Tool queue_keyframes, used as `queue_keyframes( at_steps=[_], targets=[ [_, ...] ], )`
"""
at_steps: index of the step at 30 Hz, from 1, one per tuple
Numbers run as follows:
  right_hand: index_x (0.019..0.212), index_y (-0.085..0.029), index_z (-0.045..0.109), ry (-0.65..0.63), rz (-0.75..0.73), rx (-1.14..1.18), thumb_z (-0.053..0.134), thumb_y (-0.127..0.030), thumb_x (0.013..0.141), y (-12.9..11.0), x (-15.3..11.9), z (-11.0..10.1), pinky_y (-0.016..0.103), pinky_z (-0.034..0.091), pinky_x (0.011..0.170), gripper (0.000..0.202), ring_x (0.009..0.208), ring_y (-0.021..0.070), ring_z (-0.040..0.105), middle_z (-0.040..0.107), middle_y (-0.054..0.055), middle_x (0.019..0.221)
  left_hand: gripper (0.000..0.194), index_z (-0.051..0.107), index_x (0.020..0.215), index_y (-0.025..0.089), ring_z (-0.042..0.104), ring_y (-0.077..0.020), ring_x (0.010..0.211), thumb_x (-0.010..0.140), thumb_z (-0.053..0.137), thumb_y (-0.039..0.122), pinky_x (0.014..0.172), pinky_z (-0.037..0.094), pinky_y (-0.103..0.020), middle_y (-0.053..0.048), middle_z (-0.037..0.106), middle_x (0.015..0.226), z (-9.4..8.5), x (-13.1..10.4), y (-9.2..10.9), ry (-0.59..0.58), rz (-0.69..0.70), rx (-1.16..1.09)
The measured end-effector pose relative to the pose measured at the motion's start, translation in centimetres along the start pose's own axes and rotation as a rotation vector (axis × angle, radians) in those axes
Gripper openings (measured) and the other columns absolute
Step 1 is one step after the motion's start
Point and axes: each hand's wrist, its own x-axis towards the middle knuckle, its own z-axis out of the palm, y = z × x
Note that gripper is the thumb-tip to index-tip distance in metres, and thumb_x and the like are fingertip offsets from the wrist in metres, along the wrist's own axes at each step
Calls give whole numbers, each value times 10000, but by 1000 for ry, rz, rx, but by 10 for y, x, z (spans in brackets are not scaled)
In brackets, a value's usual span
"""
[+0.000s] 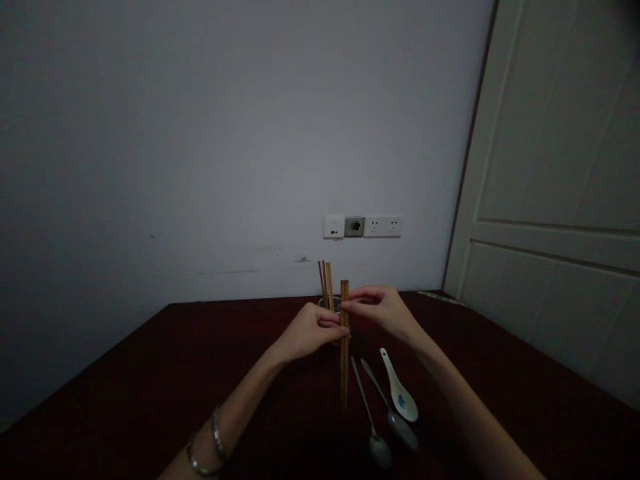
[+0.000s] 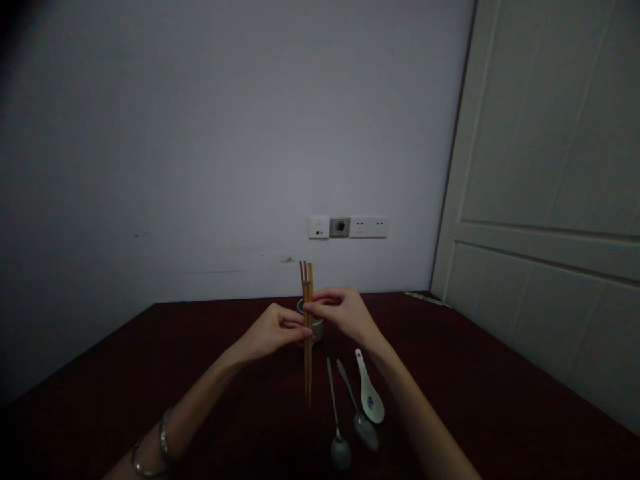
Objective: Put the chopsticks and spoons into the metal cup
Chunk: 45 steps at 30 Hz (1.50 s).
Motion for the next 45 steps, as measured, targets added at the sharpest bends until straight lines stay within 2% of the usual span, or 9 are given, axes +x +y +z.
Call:
queue_keyframes(
  at_steps=[4,11,15,19,22,25,29,35,45],
  targets=[
    [676,-129,664,35,37,18,752,-317,516,4,3,4,262,478,602,262,597,142,622,685,28,641,269,687,760,74,586,-136,628,700,625,329,615,442,-249,-83,662,706,-2,3,-7,-8,-3,-13],
    [657,-132,671,65,72,33,765,-341,490,19,10,6,256,478,591,284,610,152,626,692,34,650,287,676,789,75,603,-143,655,686,636,340,635,461,-260,-96,674,760,-4,11,-22,-58,-32,-71],
    [666,-129,678,63,81,-8,759,-355,504,20,24,4,261,487,578,289,591,155,626,689,40,637,320,669,843,72,624,-172,722,657,671,332,682,468,-274,-96,684,791,-13,16,-28,3,-36,-82],
    [658,-123,684,120,72,22,759,-330,520,9,56,-7,267,506,591,260,556,133,613,676,38,611,344,646,923,88,639,-176,765,682,663,332,715,484,-279,-106,691,840,-33,22,-40,95,-80,-172],
    [670,-111,682,173,28,87,773,-270,507,-4,88,-19,278,528,644,245,575,123,616,678,49,639,276,634,870,85,651,-161,707,752,595,331,654,500,-252,-119,690,804,-52,31,-63,246,-173,-226],
    [661,-100,672,230,-11,84,765,-223,521,-17,122,-29,277,538,655,208,561,113,608,664,46,613,222,611,817,89,653,-154,638,791,549,301,586,498,-229,-105,684,719,-69,39,-97,394,-285,-261],
    [632,-98,656,286,-36,56,744,-170,551,-23,160,-34,265,543,626,139,511,96,579,638,30,560,202,581,747,92,638,-142,551,812,511,270,536,478,-219,-73,657,611,-81,44,-141,476,-397,-308],
    [590,-99,624,322,43,8,723,-104,572,5,191,-29,239,538,544,101,450,89,549,599,9,484,181,564,728,103,635,-146,534,796,518,265,514,466,-216,-61,646,581,-81,44,-177,505,-488,-325],
    [558,-103,621,298,169,-41,733,-89,549,75,199,-24,203,511,452,114,414,94,550,606,4,464,152,559,706,102,639,-149,545,782,498,219,533,474,-219,-77,654,599,-73,39,-195,490,-554,-321]
  ],
)
